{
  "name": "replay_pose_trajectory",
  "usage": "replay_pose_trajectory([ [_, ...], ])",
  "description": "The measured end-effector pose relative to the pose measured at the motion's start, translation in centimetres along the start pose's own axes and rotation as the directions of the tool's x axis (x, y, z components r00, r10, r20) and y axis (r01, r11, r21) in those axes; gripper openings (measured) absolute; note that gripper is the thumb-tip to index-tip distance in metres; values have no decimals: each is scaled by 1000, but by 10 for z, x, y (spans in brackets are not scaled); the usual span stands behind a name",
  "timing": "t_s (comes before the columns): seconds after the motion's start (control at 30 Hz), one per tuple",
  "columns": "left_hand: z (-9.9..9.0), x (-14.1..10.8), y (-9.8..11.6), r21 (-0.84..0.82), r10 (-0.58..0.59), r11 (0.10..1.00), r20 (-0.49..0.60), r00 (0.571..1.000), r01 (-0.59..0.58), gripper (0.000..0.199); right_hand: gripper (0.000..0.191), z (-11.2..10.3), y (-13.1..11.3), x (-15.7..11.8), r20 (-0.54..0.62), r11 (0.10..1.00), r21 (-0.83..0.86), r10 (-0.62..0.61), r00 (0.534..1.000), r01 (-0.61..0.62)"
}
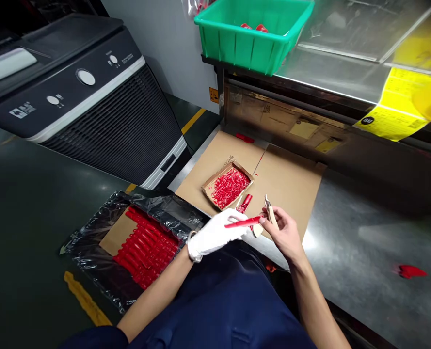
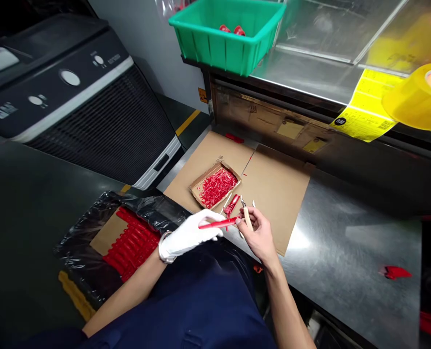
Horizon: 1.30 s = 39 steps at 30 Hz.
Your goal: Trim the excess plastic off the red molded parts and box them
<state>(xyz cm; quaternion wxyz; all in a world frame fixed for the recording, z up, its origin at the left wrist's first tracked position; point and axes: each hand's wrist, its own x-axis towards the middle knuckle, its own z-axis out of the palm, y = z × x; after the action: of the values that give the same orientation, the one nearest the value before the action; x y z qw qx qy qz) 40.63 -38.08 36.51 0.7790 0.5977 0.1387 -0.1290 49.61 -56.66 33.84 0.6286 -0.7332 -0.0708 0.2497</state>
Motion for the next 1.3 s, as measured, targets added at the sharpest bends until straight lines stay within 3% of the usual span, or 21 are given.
replay_pose_trajectory([
  [0.17,-18,-20,13,48,147,989,-267,952,-139,29,34,25,-9,-11,41,999,49,16,999,-18],
  [0.27,-19,-23,14,5,170,983,-361,917,-181,31,33,41,-12,-17,126,995,85,46,991,-57],
  [0.43,-19,-19,19,58,296,950,-486,822,-308,20,27,66,-23,-28,262,988,110,73,962,-105],
  [0.57,-16,-14,19,-66,273,935,-493,826,-348,21,31,83,-35,-29,261,989,108,67,963,-98],
  [0.7,-6,-10,20,-212,237,877,-589,772,-431,16,34,94,-36,-26,227,988,119,71,971,-100],
  [0.83,6,-9,26,-312,134,849,-652,746,-426,22,33,101,-33,-27,157,992,107,56,986,-73],
  [0.97,7,-17,31,-309,160,852,-614,773,-422,22,29,104,-32,-29,111,996,78,25,994,-34],
  [1.07,-1,-24,35,-360,225,822,-506,832,-441,36,27,96,-33,-29,207,994,103,14,978,-36],
  [1.17,-12,-26,43,-478,186,769,-468,864,-424,39,28,76,-40,-29,323,995,97,-40,945,9],
  [1.23,-19,-25,48,-599,100,710,-435,895,-370,34,31,59,-50,-28,371,990,-57,-96,924,126],
  [1.3,-24,-24,51,-718,2,636,-366,930,-284,29,35,43,-63,-26,456,901,-290,-165,875,322],
])
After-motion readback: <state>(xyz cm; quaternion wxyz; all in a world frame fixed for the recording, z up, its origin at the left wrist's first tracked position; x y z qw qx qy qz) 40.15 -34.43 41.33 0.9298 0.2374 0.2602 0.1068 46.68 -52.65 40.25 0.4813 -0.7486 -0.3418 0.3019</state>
